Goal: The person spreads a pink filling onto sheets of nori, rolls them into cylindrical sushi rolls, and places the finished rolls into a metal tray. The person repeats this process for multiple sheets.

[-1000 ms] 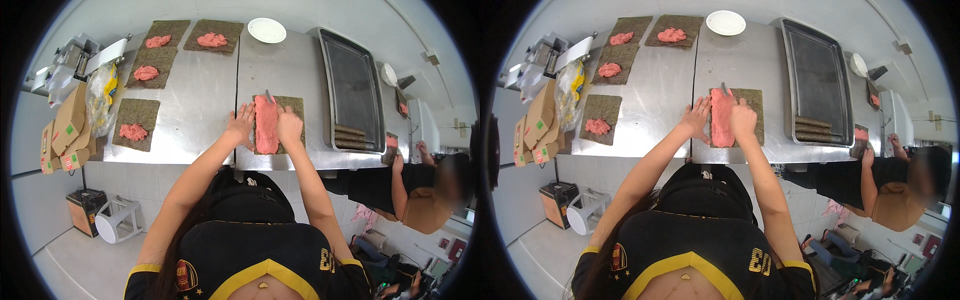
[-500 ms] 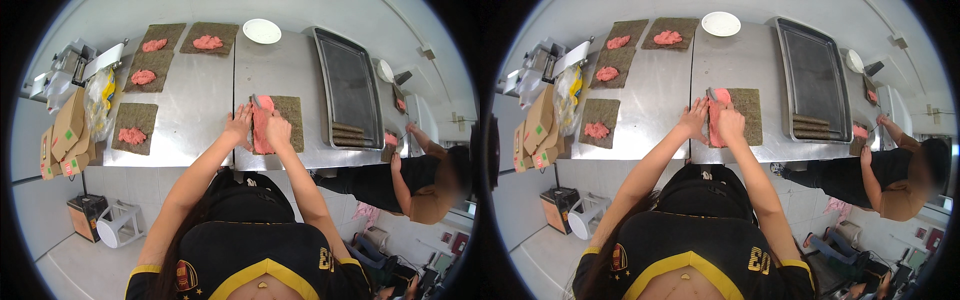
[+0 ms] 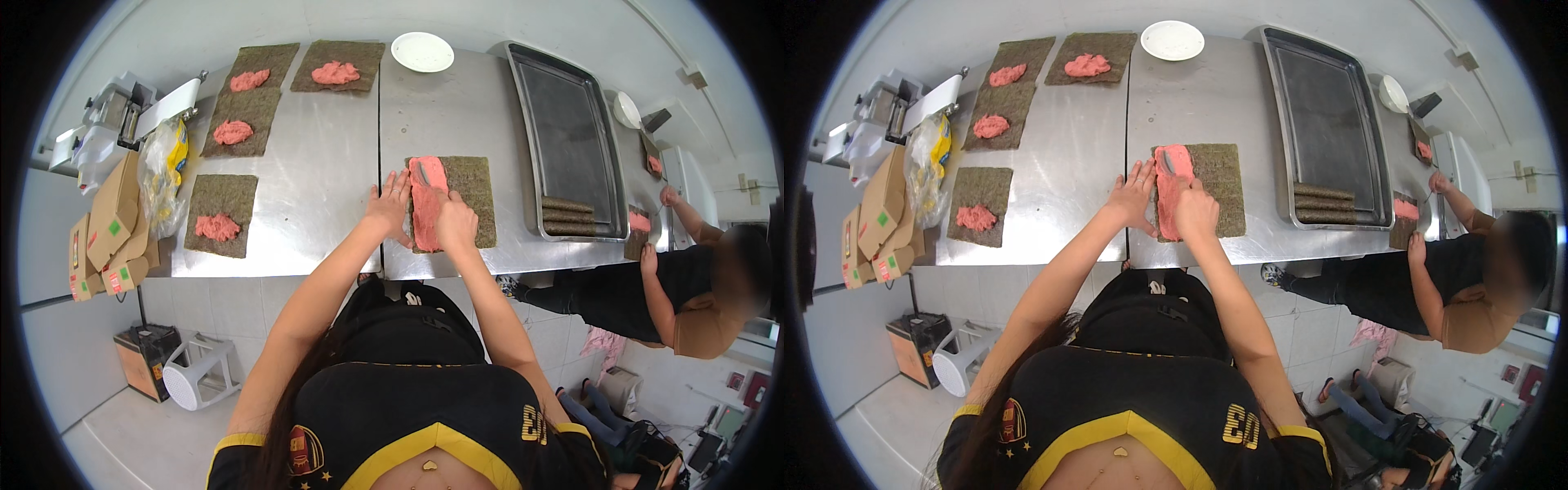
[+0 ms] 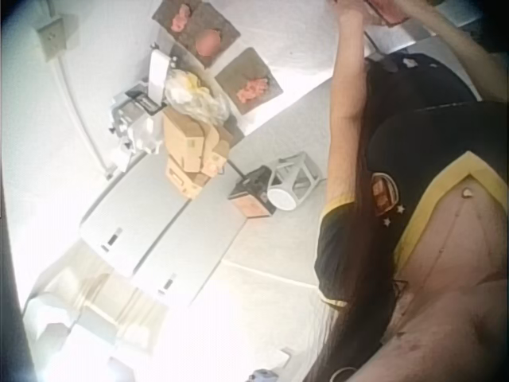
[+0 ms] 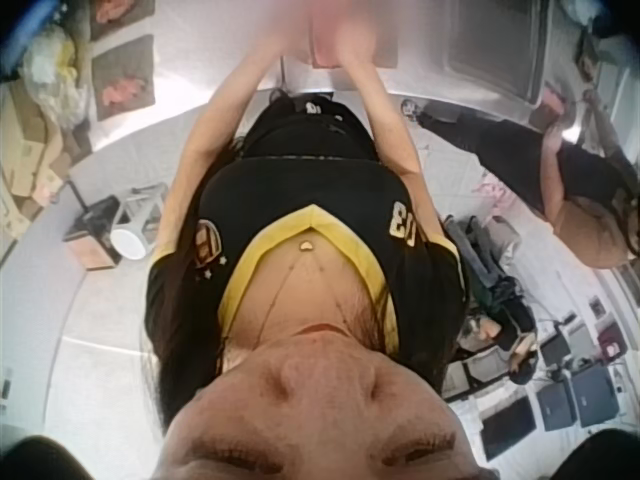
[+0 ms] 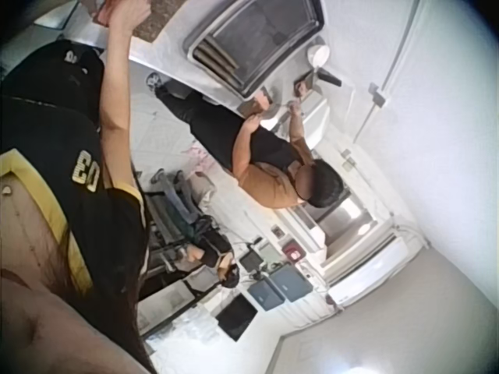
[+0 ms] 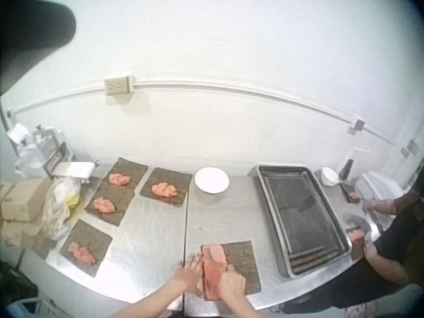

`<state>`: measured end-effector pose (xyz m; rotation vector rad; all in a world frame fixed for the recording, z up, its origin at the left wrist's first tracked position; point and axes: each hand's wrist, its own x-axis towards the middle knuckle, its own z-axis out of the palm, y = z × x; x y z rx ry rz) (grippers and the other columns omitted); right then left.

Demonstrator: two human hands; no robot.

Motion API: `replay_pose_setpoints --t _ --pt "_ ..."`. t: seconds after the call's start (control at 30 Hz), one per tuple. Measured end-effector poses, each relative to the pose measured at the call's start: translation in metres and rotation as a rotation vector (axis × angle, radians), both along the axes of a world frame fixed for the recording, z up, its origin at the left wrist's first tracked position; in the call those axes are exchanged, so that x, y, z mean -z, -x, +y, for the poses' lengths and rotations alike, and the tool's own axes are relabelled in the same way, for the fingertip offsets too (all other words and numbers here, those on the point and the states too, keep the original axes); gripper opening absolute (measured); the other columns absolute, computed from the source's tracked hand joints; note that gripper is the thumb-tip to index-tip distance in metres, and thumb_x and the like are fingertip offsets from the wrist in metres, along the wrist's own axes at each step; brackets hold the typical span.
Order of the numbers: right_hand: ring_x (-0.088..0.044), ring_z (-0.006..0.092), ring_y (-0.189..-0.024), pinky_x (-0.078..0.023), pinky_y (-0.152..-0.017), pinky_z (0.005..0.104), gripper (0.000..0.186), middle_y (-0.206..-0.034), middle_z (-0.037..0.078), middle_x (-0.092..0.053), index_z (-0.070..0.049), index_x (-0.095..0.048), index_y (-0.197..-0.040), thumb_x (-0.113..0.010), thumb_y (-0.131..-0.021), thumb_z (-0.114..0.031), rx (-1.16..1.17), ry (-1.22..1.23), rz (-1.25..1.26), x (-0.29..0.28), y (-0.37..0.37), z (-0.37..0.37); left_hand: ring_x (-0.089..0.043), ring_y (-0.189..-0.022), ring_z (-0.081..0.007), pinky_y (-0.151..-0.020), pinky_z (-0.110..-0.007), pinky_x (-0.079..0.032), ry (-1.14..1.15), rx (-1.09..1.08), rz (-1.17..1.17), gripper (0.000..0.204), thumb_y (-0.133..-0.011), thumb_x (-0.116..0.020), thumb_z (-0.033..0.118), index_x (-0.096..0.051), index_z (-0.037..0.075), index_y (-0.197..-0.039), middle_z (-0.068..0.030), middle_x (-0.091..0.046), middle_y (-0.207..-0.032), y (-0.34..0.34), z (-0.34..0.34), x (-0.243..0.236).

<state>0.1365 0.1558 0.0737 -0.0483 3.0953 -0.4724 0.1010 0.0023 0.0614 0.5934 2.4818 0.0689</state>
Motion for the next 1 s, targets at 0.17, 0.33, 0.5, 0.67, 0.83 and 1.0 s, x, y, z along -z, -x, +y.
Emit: replay_pose_setpoints --t 0.17,0.33,0.5,0.67,0.83,1.0 --pt "-0.066 0.0403 -0.08 -0.052 -0.07 0.0507 0.035 -0.098 0.019 -0.062 -0.009 -0.063 -0.115 -0.05 -0.082 -0.007 0.052 0.09 0.07 -0.016 0.009 0.012 0.001 -0.146 -0.0312 -0.113 -0.055 -0.021 -0.015 -0.01 0.002 0.141 -0.049 -0.085 0.057 -0.005 -0.001 -0.149 -0.0144 0.004 -0.158 0.0 -0.002 0.002" --pt "-0.065 0.0397 -0.081 -0.051 -0.07 0.0503 0.035 -0.097 0.018 -0.063 -0.011 -0.066 -0.112 -0.049 -0.082 -0.007 0.082 -0.001 -0.006 -0.003 0.02 0.006 0.002 -0.146 -0.0324 -0.112 -0.055 -0.023 -0.006 0.011 0.009 0.143 -0.048 -0.085 0.058 -0.004 -0.001 -0.15 -0.0151 0.006 -0.158 0.0 -0.001 0.002" --pt "-0.066 0.037 -0.08 -0.053 -0.067 0.047 0.034 -0.094 0.018 -0.062 -0.01 -0.065 -0.113 -0.05 -0.082 -0.007 -0.142 -0.006 -0.007 -0.025 0.024 0.005 0.002 -0.146 -0.0321 -0.112 -0.055 -0.023 -0.004 0.003 0.014 0.143 -0.048 -0.085 0.058 -0.004 0.0 -0.15 -0.015 0.005 -0.158 0.0 -0.003 0.006" --pt "-0.067 0.035 -0.079 -0.054 -0.065 0.0445 0.026 -0.089 0.019 -0.062 0.0 -0.066 -0.102 -0.051 -0.082 -0.009 -0.265 -0.139 0.082 -0.032 0.045 0.014 0.001 -0.146 -0.0319 -0.112 -0.056 -0.021 -0.007 0.001 0.017 0.143 -0.048 -0.085 0.059 -0.004 -0.001 -0.15 -0.0148 0.004 -0.158 -0.001 -0.001 0.004" --pt "-0.067 0.0353 -0.082 -0.054 -0.067 0.0452 0.024 -0.087 0.02 -0.065 -0.002 -0.069 -0.096 -0.053 -0.08 -0.009 -0.277 -0.216 -0.108 -0.028 0.03 0.016 0.001 -0.146 -0.0316 -0.113 -0.057 -0.02 0.003 0.006 0.031 0.143 -0.048 -0.084 0.059 -0.004 -0.001 -0.15 -0.0144 0.004 -0.158 -0.001 -0.003 0.004" --pt "-0.065 0.0369 -0.084 -0.052 -0.072 0.0464 0.028 -0.089 0.019 -0.066 -0.011 -0.072 -0.098 -0.052 -0.079 -0.009 -0.218 -0.004 -0.122 -0.05 0.018 0.042 0.001 -0.146 -0.0313 -0.113 -0.057 -0.018 -0.004 0.004 0.017 0.141 -0.049 -0.084 0.059 -0.005 -0.002 -0.149 -0.0147 0.005 -0.158 -0.001 -0.003 0.002"
